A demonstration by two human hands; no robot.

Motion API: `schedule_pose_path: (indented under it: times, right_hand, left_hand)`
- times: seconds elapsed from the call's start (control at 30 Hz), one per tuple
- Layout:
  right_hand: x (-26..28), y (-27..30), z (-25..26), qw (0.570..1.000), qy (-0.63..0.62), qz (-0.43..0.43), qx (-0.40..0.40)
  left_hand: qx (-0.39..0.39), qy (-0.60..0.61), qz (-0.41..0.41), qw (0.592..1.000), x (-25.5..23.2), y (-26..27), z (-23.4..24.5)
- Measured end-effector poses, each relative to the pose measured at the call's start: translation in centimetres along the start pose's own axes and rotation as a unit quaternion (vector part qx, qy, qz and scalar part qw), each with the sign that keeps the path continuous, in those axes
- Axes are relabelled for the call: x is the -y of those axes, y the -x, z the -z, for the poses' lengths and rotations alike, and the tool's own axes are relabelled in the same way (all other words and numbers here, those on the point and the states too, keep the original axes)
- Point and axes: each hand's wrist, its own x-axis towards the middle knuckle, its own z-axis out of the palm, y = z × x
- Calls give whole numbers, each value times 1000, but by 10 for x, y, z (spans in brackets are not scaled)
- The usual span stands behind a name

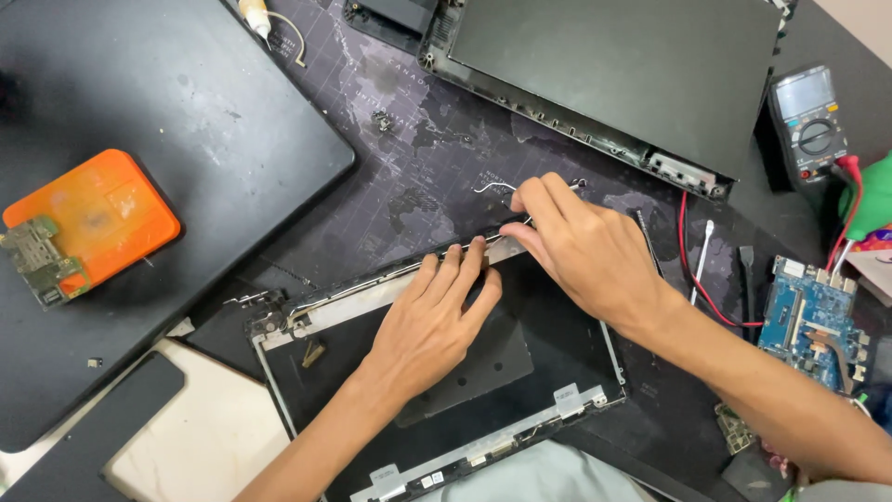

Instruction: The person uses a screwdriver to remove screws from the laptop screen bezel and detaches the metal frame. They then place the screen panel into the bezel, align it, and reattach the frame using the screwdriver to secure the screws.

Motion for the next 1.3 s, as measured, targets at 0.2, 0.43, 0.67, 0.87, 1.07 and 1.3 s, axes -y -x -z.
schedule_pose_path:
  times: [0.2, 0.43, 0.67, 0.87, 1.07, 1.3]
  right_hand:
    - [0, -4, 1, 1000, 5, 21, 22]
    - [0, -9, 4, 998, 7, 41, 48]
    - [-1, -16, 5, 995, 9, 46, 85]
    - [-2, -23, 2, 988, 39, 92, 120]
    - [-6, -35, 7, 981, 22, 87, 172]
    - [-12, -42, 10, 979, -48, 51, 192]
  left_hand:
    - [-2, 1, -9, 1000, 1, 0, 2]
    - [2, -8, -10, 1000, 1, 0, 3]
    - [-2, 1, -8, 1000, 2, 0, 4]
    - [-7, 0, -8, 1000, 1, 0, 4]
    - [-5, -4, -9, 1000, 2, 0, 4]
    - [-6, -7, -10, 1000, 3, 2, 3]
